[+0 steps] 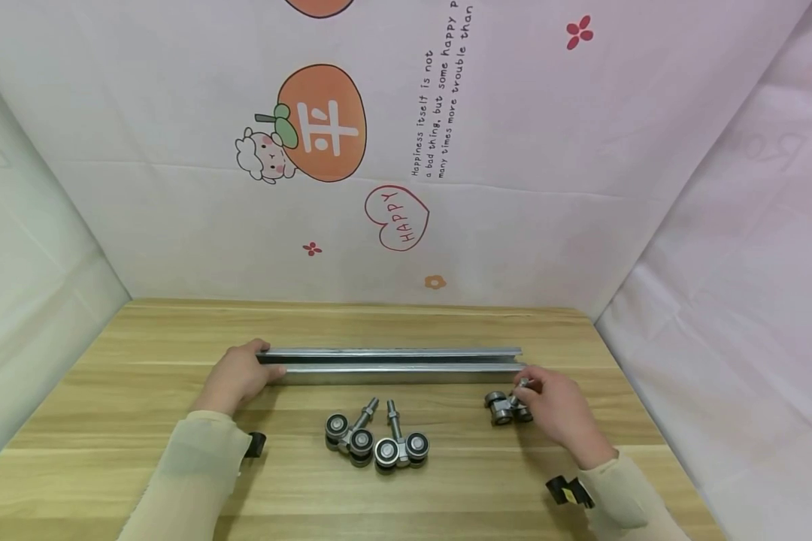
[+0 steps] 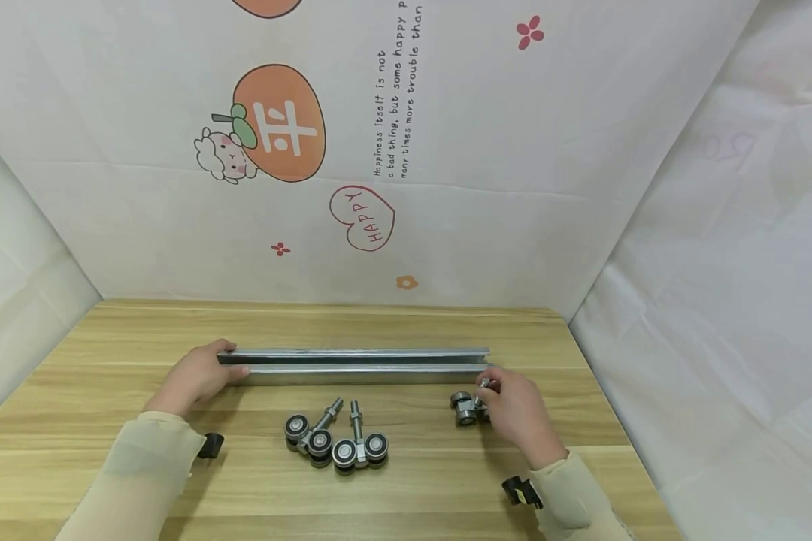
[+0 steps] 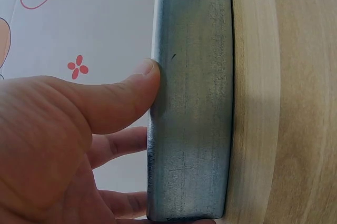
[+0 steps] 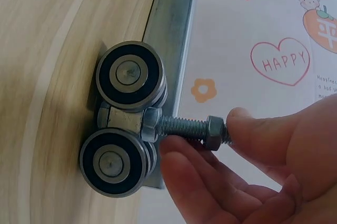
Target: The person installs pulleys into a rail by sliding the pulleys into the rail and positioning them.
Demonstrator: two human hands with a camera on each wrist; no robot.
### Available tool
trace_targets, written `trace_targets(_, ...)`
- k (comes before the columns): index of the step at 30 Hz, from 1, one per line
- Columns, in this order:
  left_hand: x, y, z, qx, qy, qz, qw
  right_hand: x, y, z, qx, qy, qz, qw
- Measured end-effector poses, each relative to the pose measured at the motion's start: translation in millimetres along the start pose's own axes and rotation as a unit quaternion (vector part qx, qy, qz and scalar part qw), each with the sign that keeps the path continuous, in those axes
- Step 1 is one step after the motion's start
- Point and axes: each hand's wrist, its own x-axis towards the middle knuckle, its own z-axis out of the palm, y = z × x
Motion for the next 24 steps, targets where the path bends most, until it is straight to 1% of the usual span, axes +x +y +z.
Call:
trace_targets(9, 0.6, -0.4, 0.4, -0.001, 0.000, -0.004, 1.0000, 1, 17, -7, -0.016, 0.012, 0.008, 1.000)
trace_targets(15, 0.9, 0.0, 0.1, -0.002, 0.000, -0.005, 1.0000, 3, 30, -15, -0.019, 0.019, 0.018, 0.999)
trace_targets(19, 0.9, -0.1, 0.3, -0.001, 0.002, -0.004, 1.0000, 5, 42, -22, -0.016, 0.019, 0.031, 0.999)
trace_targets(24, 0.2, 0.6, 0.2, -0.003, 0.000, -0.006, 1.0000, 8, 60, -27, -0.021, 0.031, 0.038, 0.999)
